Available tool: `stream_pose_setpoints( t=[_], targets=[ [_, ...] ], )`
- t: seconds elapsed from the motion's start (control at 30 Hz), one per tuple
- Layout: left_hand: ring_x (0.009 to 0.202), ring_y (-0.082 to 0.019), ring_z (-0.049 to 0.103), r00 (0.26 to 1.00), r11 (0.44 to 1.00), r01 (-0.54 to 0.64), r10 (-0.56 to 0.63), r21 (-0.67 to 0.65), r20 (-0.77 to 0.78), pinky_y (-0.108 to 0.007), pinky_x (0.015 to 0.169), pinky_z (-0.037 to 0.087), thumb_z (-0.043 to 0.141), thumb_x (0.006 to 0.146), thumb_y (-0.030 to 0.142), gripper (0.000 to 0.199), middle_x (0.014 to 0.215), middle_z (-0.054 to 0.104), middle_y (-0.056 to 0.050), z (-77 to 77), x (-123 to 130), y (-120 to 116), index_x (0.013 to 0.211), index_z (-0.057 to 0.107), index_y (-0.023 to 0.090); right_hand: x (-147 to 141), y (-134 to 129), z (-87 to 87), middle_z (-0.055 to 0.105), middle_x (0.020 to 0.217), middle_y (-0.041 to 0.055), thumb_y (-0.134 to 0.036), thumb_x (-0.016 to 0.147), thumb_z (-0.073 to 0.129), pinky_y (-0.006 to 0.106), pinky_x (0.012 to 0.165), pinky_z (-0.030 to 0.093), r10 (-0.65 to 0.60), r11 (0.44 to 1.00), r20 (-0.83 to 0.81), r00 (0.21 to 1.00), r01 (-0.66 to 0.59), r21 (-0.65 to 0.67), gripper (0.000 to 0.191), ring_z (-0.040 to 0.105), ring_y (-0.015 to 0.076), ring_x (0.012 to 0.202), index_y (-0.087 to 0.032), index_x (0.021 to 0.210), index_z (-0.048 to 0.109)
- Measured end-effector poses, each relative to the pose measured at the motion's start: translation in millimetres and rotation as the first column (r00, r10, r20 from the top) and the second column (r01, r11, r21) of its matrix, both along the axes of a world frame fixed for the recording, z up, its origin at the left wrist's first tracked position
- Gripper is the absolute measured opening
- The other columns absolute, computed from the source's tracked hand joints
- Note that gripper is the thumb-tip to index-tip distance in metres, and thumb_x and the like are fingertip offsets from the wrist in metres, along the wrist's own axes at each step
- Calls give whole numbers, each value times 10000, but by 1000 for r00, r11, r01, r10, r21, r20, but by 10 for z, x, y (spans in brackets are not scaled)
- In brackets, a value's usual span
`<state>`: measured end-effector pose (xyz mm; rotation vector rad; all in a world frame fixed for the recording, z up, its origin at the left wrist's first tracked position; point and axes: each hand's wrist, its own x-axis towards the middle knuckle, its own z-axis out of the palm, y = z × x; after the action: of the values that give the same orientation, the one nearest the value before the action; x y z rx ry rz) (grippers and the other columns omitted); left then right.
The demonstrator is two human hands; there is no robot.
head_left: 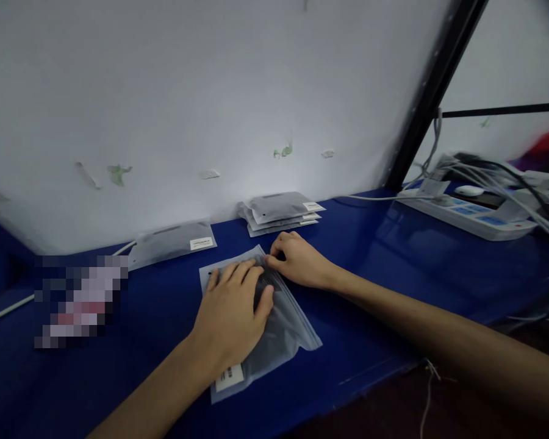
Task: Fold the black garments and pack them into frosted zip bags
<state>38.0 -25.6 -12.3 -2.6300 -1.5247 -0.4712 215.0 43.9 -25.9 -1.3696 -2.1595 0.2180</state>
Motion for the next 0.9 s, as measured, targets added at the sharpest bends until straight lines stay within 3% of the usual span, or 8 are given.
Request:
stream_pose_setpoints(
  t=[0.23,0.43,0.53,0.6,0.73,0.8,0.9],
  targets=[
    [1244,-276,510,987,987,-141,146,71,-66,-502,1020,441,326,974,276,371,1335,607,-56,5,-100,162,1181,629,220,-4,-201,120,629,874,61,-271,806,616,375,881,426,182,981,2,983,-181,-70,166,557,206,915,-191,660,616],
    [1220,-293,514,974,975,-217,219,45,-50,-505,1007,440,311,969,273,391,1316,608,-79,43,-333,298,1175,631,182,16,-326,223,560,1015,65,-246,775,657,316,828,472,405,900,-84,910,-413,-137,168,560,172,921,-180,624,623],
    [1223,-283,510,979,980,-197,198,14,-40,-495,1017,432,311,972,295,388,1285,620,-63,64,-423,340,1179,624,196,43,-302,222,556,1049,60,-271,805,658,317,851,477,461,873,-94,882,-470,-130,156,571,161,919,-186,674,665],
    [1242,-279,500,986,986,-166,165,-15,-32,-492,1039,416,313,981,344,395,1300,606,-56,72,-478,370,1200,614,212,96,-222,190,580,1027,69,-334,851,633,335,882,474,407,906,-61,912,-411,-100,188,580,175,933,-189,745,689],
    [1339,-290,426,991,987,-131,132,-89,3,-493,1069,397,309,979,509,469,1471,447,-33,98,-587,423,1324,532,282,290,1,93,595,1094,134,-443,892,574,408,947,461,110,994,106,988,-109,-19,338,589,250,1017,-167,1052,683],
    [1370,-302,392,989,983,-147,150,-109,19,-497,1077,391,317,959,579,541,1524,377,-33,121,-629,439,1386,469,285,394,80,55,574,1182,173,-536,870,567,453,971,450,-3,1000,173,985,5,-11,509,573,308,1092,-156,1202,627],
    [1384,-318,372,980,973,-195,198,-127,19,-504,1093,368,333,926,647,646,1548,348,-50,147,-668,449,1440,407,263,487,126,25,557,1239,206,-674,835,511,508,972,449,-66,995,233,970,82,-56,709,550,372,1151,-148,1307,566]
  ],
)
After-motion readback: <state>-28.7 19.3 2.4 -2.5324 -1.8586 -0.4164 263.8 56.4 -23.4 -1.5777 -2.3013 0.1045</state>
